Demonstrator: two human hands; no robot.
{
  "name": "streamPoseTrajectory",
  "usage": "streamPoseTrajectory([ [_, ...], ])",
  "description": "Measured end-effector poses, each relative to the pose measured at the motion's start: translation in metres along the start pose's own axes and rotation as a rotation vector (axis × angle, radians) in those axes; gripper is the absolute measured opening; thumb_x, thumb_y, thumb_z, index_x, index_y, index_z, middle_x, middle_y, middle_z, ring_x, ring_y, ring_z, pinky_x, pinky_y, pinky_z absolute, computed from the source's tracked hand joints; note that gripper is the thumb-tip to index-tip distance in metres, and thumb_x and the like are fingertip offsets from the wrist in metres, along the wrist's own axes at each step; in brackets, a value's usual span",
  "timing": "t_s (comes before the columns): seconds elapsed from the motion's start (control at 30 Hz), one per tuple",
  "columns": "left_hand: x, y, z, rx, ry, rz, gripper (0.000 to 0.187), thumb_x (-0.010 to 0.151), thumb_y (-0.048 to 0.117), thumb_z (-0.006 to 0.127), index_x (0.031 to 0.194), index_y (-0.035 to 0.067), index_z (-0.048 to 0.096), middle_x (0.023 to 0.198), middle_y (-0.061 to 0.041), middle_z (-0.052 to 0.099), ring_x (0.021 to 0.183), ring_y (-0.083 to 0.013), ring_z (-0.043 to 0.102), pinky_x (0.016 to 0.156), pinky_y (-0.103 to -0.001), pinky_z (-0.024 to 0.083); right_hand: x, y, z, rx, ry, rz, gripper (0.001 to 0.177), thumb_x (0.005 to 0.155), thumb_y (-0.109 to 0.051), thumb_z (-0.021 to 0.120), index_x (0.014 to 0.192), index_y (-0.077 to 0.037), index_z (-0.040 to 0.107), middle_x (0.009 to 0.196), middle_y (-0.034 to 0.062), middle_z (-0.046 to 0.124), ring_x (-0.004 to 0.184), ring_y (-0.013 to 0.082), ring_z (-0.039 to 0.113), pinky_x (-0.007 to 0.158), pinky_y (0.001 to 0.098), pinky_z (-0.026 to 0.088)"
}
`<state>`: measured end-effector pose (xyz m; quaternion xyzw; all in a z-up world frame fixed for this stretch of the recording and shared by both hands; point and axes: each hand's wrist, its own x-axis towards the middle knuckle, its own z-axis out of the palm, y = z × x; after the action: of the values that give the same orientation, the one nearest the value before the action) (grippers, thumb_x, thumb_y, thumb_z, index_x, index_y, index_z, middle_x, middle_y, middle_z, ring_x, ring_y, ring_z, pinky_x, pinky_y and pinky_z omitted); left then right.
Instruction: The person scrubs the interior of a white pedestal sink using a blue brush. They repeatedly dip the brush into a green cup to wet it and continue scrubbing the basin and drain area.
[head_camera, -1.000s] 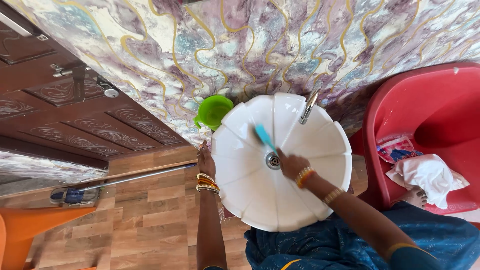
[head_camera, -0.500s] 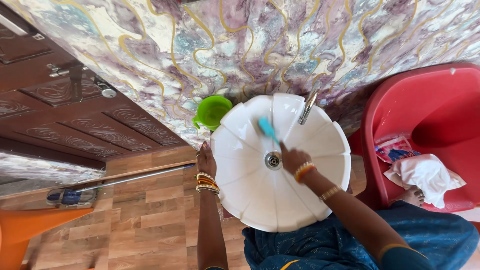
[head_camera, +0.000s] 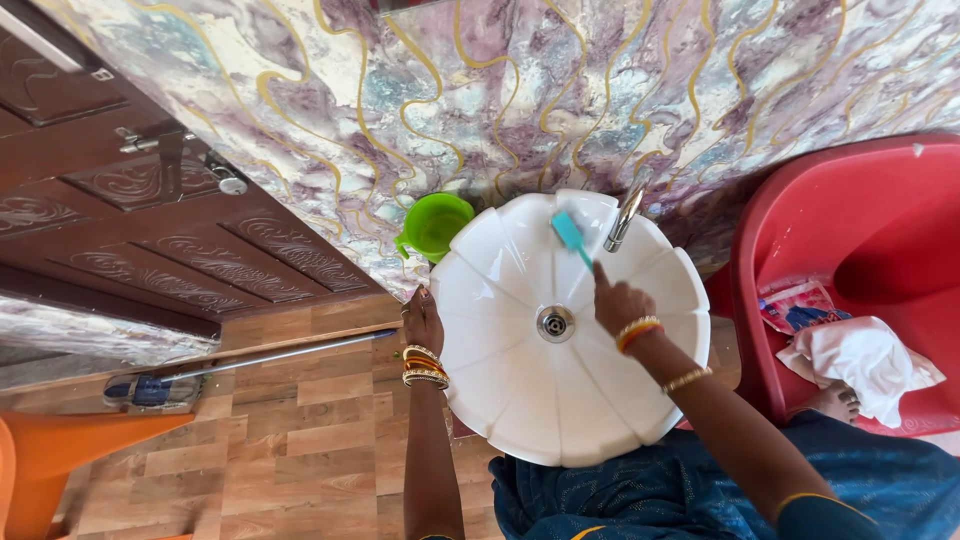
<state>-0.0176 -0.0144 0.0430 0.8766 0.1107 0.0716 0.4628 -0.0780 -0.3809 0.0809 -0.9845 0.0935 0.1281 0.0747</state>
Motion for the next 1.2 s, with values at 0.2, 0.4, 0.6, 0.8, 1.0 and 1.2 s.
streamPoseTrajectory([
  [0.2,0.003,-0.008,0.010,-0.027,0.039,-0.018,0.072,0.103,0.062,0.032,0.143,0.006,0.056,0.136,-0.030,0.055,0.123,-0.0450,0.057,0.103,-0.050,0.048,-0.044,-0.012,0.010,0.006,-0.227,-0.133,0.064,0.101,-0.030,0.047,0.162,-0.025,0.028,0.096,0.0218,0.073,0.085,0.0415,0.073,0.080,0.0556,0.057],
  [0.4,0.005,-0.016,0.013,0.022,0.008,0.007,0.067,0.107,0.057,0.034,0.146,0.007,0.055,0.137,-0.031,0.056,0.125,-0.0472,0.055,0.107,-0.052,0.045,-0.050,-0.016,-0.062,0.329,0.015,-0.425,0.066,0.081,-0.019,0.063,0.145,-0.017,0.046,0.100,0.0193,0.071,0.088,0.0411,0.070,0.077,0.0541,0.058],
  [0.6,0.003,-0.011,0.014,-0.028,0.039,0.004,0.063,0.105,0.052,0.039,0.146,0.007,0.053,0.141,-0.032,0.049,0.124,-0.0468,0.056,0.103,-0.050,0.048,0.027,-0.101,-0.141,0.161,0.238,-0.466,0.043,0.094,-0.026,0.062,0.136,-0.026,0.057,0.108,0.0123,0.067,0.088,0.0378,0.071,0.071,0.0517,0.058],
  [0.8,0.007,-0.010,0.015,-0.065,0.049,-0.056,0.062,0.104,0.052,0.041,0.145,0.008,0.054,0.139,-0.030,0.050,0.121,-0.0444,0.059,0.101,-0.048,0.051,0.114,-0.179,-0.135,-0.213,0.136,-0.642,0.024,0.102,-0.019,0.055,0.120,-0.022,0.072,0.097,0.0085,0.075,0.090,0.0325,0.075,0.074,0.0478,0.058],
  [1.0,0.006,-0.015,0.016,-0.093,0.068,-0.056,0.065,0.102,0.055,0.039,0.146,0.009,0.054,0.141,-0.028,0.051,0.123,-0.0437,0.058,0.100,-0.048,0.052,0.150,-0.223,-0.117,-0.426,0.095,-0.688,0.022,0.097,-0.017,0.059,0.099,-0.015,0.080,0.106,0.0091,0.076,0.099,0.0291,0.074,0.075,0.0432,0.060],
  [1.2,0.004,-0.007,0.008,-0.043,0.057,-0.025,0.073,0.103,0.061,0.034,0.148,0.007,0.052,0.140,-0.028,0.053,0.128,-0.0438,0.054,0.106,-0.051,0.046,0.154,-0.232,-0.123,-0.433,0.029,-0.661,0.021,0.098,-0.018,0.059,0.099,-0.015,0.080,0.107,0.0065,0.076,0.100,0.0271,0.075,0.075,0.0428,0.060],
])
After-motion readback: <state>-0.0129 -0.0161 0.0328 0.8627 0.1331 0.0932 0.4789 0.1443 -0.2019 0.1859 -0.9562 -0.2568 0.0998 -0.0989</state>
